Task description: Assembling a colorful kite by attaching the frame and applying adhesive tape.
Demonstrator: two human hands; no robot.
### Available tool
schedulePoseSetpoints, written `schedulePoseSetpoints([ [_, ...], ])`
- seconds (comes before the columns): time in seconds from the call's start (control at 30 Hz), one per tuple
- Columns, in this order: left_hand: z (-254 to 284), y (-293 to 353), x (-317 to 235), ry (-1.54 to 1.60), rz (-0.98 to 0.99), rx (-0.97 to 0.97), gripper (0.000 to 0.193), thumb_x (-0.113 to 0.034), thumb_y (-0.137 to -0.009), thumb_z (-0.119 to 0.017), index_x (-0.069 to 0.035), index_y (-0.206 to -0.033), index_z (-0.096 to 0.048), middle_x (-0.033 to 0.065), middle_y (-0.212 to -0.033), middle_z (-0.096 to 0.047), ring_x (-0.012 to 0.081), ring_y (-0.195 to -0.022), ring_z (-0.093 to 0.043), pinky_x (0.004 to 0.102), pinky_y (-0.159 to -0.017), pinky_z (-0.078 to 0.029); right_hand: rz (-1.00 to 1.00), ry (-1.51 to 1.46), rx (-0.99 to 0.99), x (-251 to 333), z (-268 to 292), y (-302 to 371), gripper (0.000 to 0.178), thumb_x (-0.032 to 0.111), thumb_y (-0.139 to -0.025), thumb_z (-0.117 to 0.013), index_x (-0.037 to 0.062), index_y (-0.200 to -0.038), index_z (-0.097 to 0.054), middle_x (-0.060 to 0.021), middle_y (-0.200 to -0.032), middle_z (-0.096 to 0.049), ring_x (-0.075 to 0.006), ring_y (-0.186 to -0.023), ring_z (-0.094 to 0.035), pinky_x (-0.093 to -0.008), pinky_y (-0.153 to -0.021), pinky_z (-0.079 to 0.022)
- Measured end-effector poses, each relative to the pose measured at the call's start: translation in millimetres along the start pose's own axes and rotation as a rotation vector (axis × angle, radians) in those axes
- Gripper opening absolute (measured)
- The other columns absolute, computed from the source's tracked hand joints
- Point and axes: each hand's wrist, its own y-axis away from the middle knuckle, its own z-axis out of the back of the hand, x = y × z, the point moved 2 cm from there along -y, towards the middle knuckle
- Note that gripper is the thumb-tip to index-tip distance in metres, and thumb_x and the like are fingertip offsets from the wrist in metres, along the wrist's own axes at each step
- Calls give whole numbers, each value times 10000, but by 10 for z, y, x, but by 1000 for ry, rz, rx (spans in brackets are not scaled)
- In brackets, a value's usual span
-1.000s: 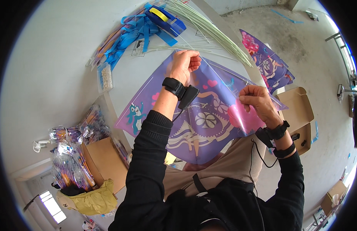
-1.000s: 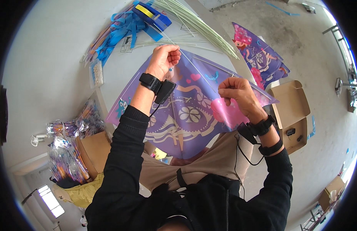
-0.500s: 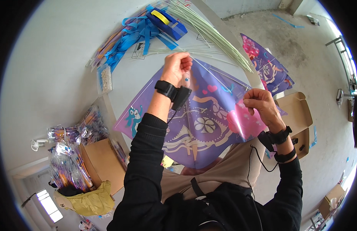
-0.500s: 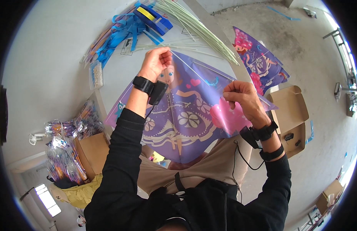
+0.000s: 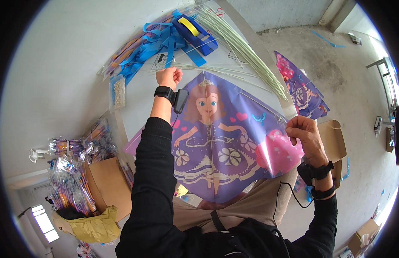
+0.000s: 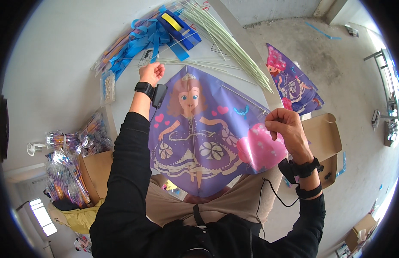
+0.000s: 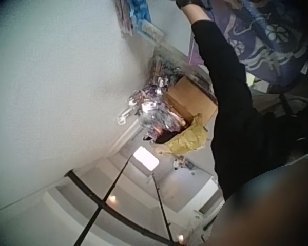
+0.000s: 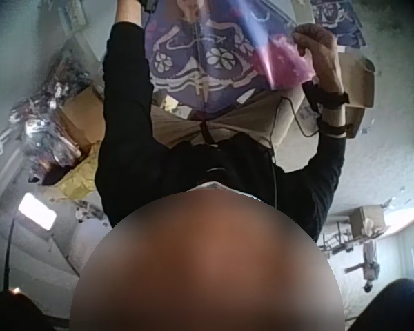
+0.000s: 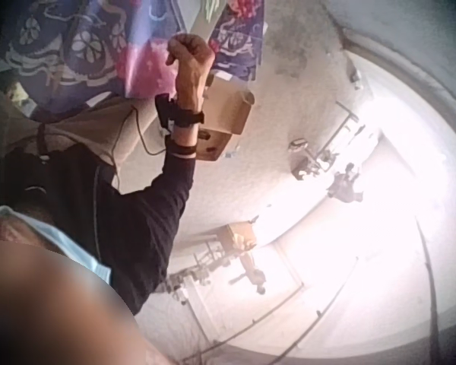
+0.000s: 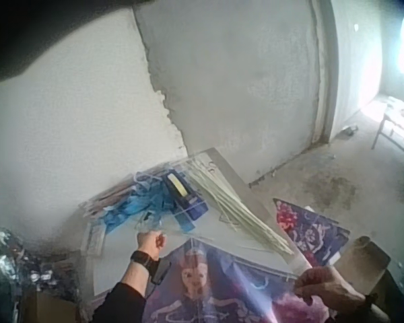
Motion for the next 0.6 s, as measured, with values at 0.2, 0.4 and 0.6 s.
schedulePoseSetpoints([
  [0.2, -459, 126, -116, -513, -694, -32, 206, -52, -769, -712, -14, -971, -711, 118, -777, -715, 236, -661, -688, 335, -625, -544, -6, -14, 3, -42, 69, -54, 98, 21, -840, -675, -46, -908, -652, -38, -744, -620, -86, -577, -550, -218, -551, -445],
  [0.4, -902, 217, -165, -1071, -936, -109, 188, -126, -795, -727, -91, -979, -743, 110, -822, -736, 288, -792, -706, 394, -743, -539, 0, -24, 0, -13, 74, -28, 84, 18, -843, -669, -45, -895, -652, -31, -731, -615, -86, -576, -548, -220, -555, -444],
  [0.6, -641, 330, -119, -1174, -920, -21, 184, -113, -830, -658, -114, -970, -776, 131, -857, -743, 307, -792, -707, 398, -740, -540, 30, 22, -25, 55, 146, -67, 81, 38, -844, -659, -33, -882, -648, -17, -710, -596, -76, -566, -521, -217, -549, -419],
])
